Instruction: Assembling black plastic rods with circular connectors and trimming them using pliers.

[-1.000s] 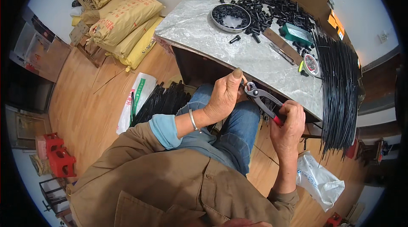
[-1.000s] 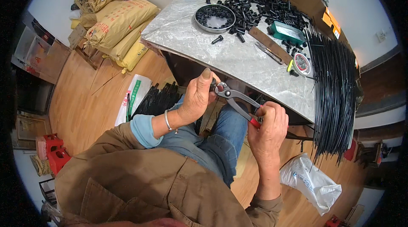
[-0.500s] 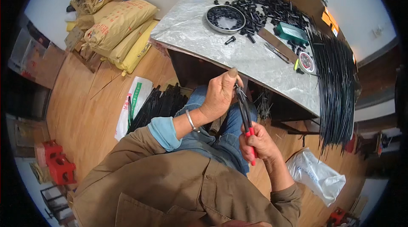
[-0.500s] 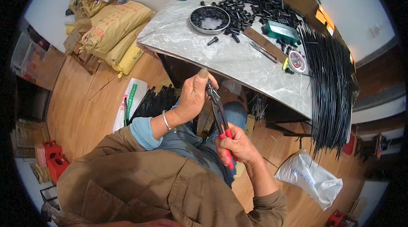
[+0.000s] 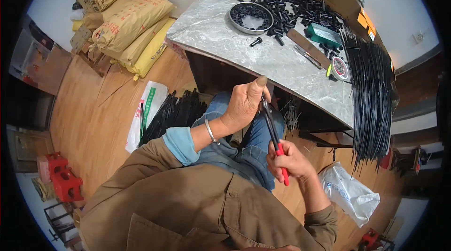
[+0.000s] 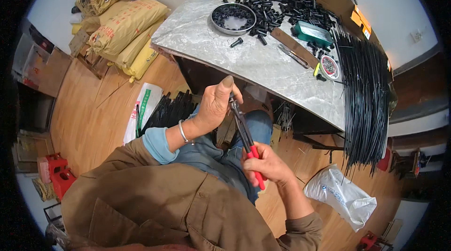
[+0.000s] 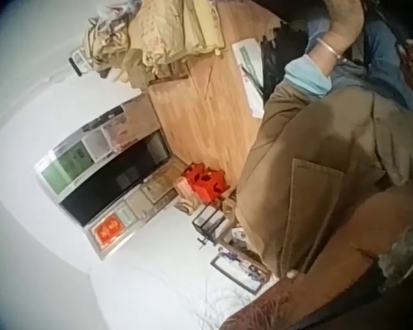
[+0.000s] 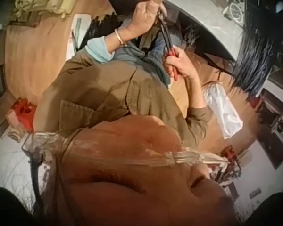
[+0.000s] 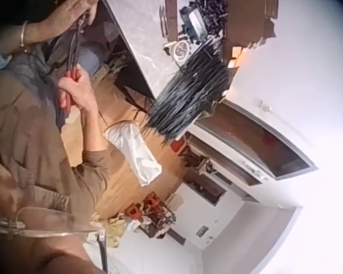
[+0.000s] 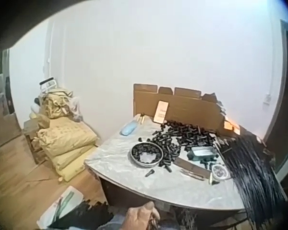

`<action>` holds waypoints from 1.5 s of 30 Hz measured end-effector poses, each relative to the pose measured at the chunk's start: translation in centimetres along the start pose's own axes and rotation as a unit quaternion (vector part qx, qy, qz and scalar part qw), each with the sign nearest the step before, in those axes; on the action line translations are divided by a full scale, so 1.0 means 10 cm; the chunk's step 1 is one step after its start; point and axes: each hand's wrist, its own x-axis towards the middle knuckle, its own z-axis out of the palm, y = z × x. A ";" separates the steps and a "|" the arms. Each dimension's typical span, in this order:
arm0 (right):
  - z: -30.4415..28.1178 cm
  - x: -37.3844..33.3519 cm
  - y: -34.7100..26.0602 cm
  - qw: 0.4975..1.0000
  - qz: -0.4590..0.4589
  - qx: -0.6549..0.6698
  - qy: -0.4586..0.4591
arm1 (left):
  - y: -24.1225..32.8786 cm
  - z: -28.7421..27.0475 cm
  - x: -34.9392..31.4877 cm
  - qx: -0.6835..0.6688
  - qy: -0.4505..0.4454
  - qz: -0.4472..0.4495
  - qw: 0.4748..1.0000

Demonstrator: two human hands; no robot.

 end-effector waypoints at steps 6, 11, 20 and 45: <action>-0.12 0.07 -0.25 0.738 -0.363 -0.528 0.212 | -0.07 -0.02 0.03 -0.004 0.022 -0.002 1.000; -0.11 -0.01 0.13 0.990 -0.023 0.132 -0.047 | -0.14 -0.03 0.01 0.001 0.004 0.018 1.000; -0.05 0.07 -0.29 0.883 -0.204 -0.390 0.162 | -0.17 -0.08 0.02 -0.016 0.038 -0.015 0.999; 0.13 0.13 -0.20 0.997 -0.022 -0.069 0.027 | -0.17 -0.12 0.02 -0.045 -0.037 -0.019 0.998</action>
